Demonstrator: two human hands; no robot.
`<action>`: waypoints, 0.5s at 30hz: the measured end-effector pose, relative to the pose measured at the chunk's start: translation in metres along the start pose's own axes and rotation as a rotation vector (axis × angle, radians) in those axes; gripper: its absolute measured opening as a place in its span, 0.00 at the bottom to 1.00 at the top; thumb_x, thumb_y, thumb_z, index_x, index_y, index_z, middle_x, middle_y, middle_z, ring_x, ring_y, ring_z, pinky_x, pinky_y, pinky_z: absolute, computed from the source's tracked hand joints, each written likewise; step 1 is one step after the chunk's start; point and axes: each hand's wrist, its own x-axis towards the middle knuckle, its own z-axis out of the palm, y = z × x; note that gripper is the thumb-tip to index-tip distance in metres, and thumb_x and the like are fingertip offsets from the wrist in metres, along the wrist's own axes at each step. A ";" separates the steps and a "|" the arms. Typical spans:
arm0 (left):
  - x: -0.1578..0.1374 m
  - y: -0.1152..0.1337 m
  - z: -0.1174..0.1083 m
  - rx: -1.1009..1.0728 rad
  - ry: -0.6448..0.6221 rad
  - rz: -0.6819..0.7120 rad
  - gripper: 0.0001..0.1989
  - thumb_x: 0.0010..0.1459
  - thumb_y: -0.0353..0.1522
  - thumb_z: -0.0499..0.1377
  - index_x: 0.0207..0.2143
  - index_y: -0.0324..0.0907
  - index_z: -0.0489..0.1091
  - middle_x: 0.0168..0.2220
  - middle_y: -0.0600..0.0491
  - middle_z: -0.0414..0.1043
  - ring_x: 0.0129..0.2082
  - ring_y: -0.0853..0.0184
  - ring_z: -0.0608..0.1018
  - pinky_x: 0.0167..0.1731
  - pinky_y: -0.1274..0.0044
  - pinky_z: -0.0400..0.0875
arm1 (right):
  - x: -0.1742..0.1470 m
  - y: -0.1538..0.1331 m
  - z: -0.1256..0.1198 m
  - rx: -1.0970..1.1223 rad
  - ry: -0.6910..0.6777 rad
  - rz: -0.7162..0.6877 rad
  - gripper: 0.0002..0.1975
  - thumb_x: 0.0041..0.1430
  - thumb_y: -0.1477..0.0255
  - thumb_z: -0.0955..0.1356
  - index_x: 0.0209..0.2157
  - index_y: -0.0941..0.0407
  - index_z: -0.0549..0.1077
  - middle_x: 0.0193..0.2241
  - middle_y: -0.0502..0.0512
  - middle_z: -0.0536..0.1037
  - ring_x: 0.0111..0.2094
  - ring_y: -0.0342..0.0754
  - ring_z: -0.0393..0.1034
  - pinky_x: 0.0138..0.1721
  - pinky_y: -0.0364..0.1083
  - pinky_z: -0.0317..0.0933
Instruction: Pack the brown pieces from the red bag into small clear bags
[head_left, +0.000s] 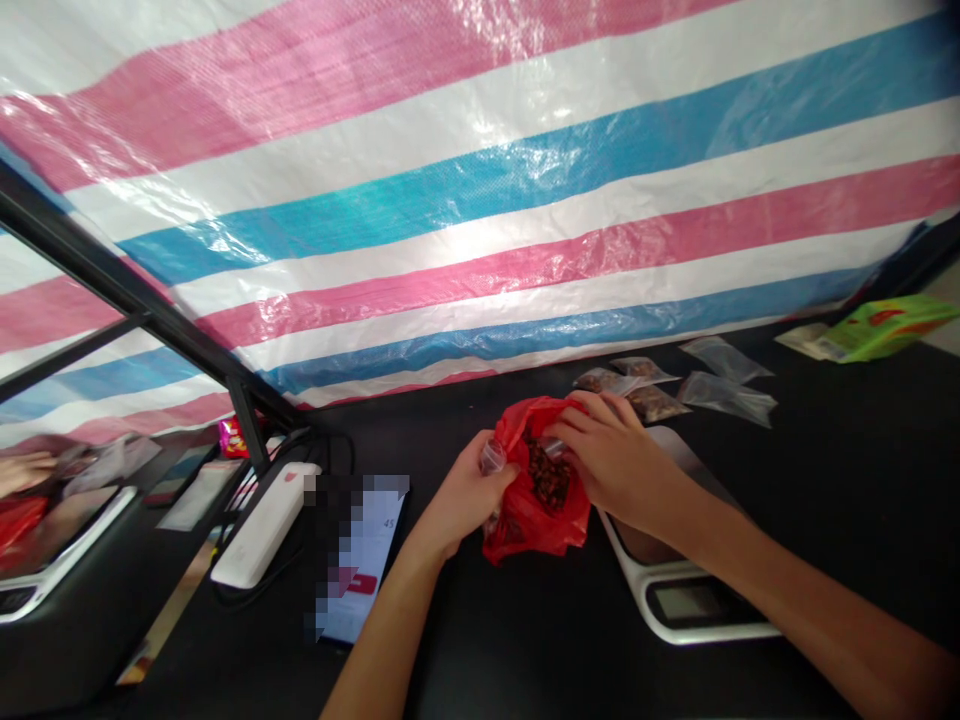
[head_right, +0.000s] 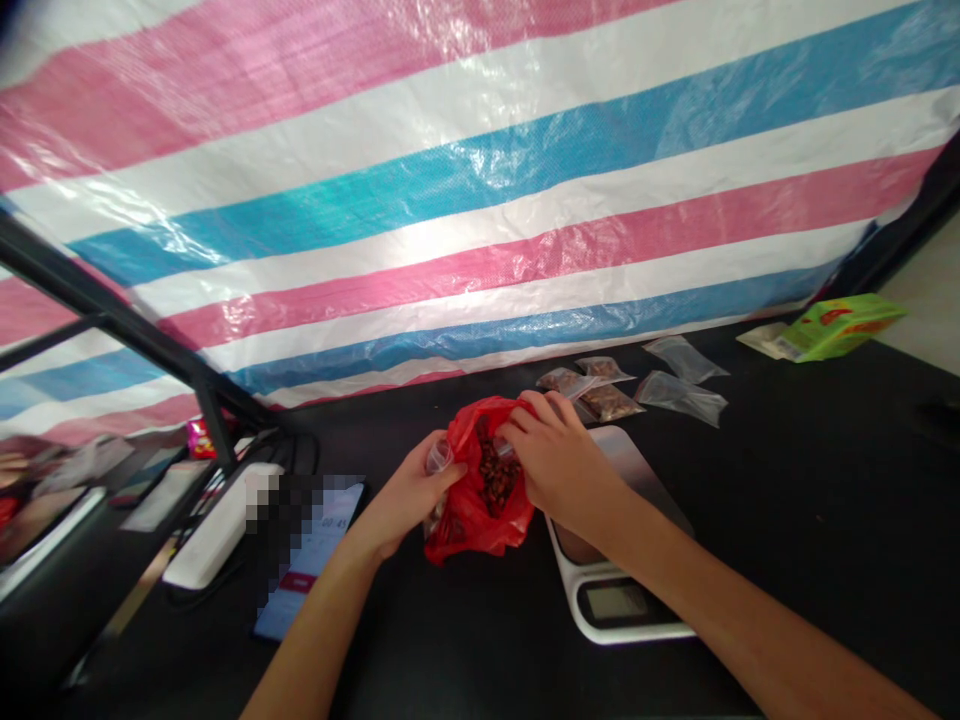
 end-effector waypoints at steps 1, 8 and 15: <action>0.001 -0.001 0.000 0.003 -0.002 0.003 0.12 0.56 0.32 0.65 0.43 0.43 0.73 0.36 0.55 0.77 0.35 0.68 0.78 0.38 0.79 0.72 | 0.000 0.000 0.000 -0.007 0.005 0.004 0.20 0.59 0.84 0.68 0.50 0.54 0.80 0.49 0.60 0.82 0.59 0.63 0.65 0.62 0.64 0.53; 0.001 -0.001 0.003 -0.144 -0.010 -0.015 0.13 0.53 0.32 0.66 0.42 0.43 0.73 0.32 0.57 0.74 0.31 0.70 0.76 0.35 0.79 0.71 | 0.000 -0.005 0.007 0.115 -0.027 0.007 0.11 0.66 0.78 0.69 0.47 0.53 0.80 0.47 0.57 0.84 0.57 0.61 0.67 0.61 0.62 0.52; 0.002 0.004 0.006 -0.346 0.084 -0.064 0.14 0.48 0.31 0.68 0.39 0.43 0.73 0.34 0.55 0.76 0.31 0.69 0.78 0.33 0.79 0.72 | -0.001 -0.007 0.005 0.167 -0.063 0.003 0.10 0.67 0.77 0.69 0.46 0.54 0.80 0.48 0.58 0.84 0.57 0.61 0.66 0.60 0.62 0.52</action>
